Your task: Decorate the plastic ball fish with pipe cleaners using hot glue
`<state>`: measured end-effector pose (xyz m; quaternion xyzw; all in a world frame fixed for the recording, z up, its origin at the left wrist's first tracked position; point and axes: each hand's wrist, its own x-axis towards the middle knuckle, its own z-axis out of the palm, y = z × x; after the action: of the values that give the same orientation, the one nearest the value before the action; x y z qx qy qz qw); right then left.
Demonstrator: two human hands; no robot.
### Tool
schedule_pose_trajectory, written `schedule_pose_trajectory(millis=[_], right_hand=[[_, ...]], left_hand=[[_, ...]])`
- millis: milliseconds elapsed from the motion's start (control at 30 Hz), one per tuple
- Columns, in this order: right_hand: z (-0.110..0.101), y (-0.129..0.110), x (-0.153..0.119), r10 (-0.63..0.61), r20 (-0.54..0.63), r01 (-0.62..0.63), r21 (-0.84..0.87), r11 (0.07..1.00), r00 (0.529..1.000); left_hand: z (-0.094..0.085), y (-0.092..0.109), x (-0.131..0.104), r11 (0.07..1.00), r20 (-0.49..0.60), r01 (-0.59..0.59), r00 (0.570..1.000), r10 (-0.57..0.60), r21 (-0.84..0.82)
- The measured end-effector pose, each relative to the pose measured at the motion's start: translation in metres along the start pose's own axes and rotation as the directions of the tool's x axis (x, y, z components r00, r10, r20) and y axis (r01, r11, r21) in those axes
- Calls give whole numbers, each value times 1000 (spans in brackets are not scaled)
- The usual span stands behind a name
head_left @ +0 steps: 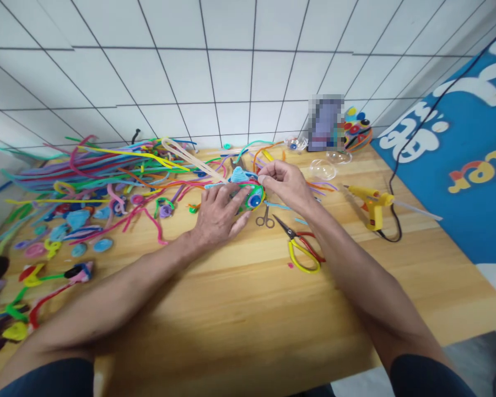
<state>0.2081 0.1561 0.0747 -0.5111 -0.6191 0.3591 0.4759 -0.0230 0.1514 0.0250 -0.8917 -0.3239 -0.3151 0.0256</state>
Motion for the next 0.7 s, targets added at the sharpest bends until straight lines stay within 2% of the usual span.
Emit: schedule_pose_trajectory(millis=[133,300,500,600,700], right_hand=[[-3,3,2,-5,-19,5,7,1000,1000],[0,5,2,6,29,-6,8,1000,1000],[-9,1,1,9,-71,-10,-8,1000,997],[-18,-1,-13,54,-126,-57,-19,998,991],[-35,0,-48,107,-144,-122,-100,988,984]], left_hand=[[1,-1,-1,1000,-10,12,1000,-13,-8],[2,-1,-1,1000,-22,14,1000,-14,4],[6,-3,0,999,-49,-31,998,32,23],[9,-5,0,999,-55,-28,998,28,16],[12,-7,-1,1000,-63,-4,998,3,-9]])
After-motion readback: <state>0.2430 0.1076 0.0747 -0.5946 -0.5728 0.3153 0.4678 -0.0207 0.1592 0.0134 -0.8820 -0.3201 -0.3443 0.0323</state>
